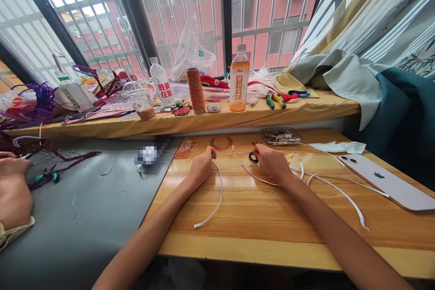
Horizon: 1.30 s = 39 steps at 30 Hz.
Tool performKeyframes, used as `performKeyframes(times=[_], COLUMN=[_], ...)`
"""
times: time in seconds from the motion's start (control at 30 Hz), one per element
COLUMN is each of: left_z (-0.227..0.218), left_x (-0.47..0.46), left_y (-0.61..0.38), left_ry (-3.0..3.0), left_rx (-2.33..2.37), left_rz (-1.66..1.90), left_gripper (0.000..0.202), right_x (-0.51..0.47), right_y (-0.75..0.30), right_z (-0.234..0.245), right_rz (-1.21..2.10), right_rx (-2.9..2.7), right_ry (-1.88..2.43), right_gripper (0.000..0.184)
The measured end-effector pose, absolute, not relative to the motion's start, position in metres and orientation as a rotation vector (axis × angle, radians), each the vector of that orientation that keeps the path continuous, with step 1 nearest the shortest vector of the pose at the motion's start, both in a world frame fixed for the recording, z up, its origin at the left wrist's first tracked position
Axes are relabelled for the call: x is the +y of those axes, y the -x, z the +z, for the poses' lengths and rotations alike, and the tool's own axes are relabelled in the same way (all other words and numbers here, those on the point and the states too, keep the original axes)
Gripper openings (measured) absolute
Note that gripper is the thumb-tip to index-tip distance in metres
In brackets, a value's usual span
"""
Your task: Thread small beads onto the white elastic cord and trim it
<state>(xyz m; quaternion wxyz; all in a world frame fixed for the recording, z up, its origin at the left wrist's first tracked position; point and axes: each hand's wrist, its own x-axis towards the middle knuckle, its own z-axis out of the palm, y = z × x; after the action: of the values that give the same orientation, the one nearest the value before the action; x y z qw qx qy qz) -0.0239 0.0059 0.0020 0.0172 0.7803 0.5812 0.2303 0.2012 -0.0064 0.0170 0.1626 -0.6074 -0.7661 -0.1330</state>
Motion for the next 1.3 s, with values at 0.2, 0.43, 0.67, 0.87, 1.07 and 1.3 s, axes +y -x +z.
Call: performKeyframes(times=[0.2,0.43,0.67,0.87,1.07,1.3], left_z=[0.000,0.017,0.029,0.028,0.025,0.017], left_x=[0.009,0.005,0.000,-0.003,-0.005,0.002], left_y=[0.024,0.020,0.019,0.016,0.013,0.012], left_ry=[-2.334,-1.664,-1.130,-1.022,-1.095,-1.117], left_rx=[1.662,1.073,0.646,0.642,0.698,0.838], left_rz=[0.910,1.340,1.178,0.975,0.920,1.143], left_gripper=[0.014,0.011,0.028,0.037,0.022,0.021], right_x=[-0.006,-0.004,-0.011,-0.014,-0.010,0.002], right_y=[-0.202,-0.197,-0.193,-0.191,-0.201,-0.240], right_z=[0.017,0.011,0.014,0.016,0.028,0.025], right_rz=[-0.350,-0.034,-0.350,-0.410,-0.397,-0.201], right_rx=[-2.185,-1.864,-1.818,-1.929,-2.008,-1.683], right_ry=[1.680,1.472,1.293,1.238,1.744,2.466], right_gripper=[0.018,0.016,0.020,0.023,0.035,0.040])
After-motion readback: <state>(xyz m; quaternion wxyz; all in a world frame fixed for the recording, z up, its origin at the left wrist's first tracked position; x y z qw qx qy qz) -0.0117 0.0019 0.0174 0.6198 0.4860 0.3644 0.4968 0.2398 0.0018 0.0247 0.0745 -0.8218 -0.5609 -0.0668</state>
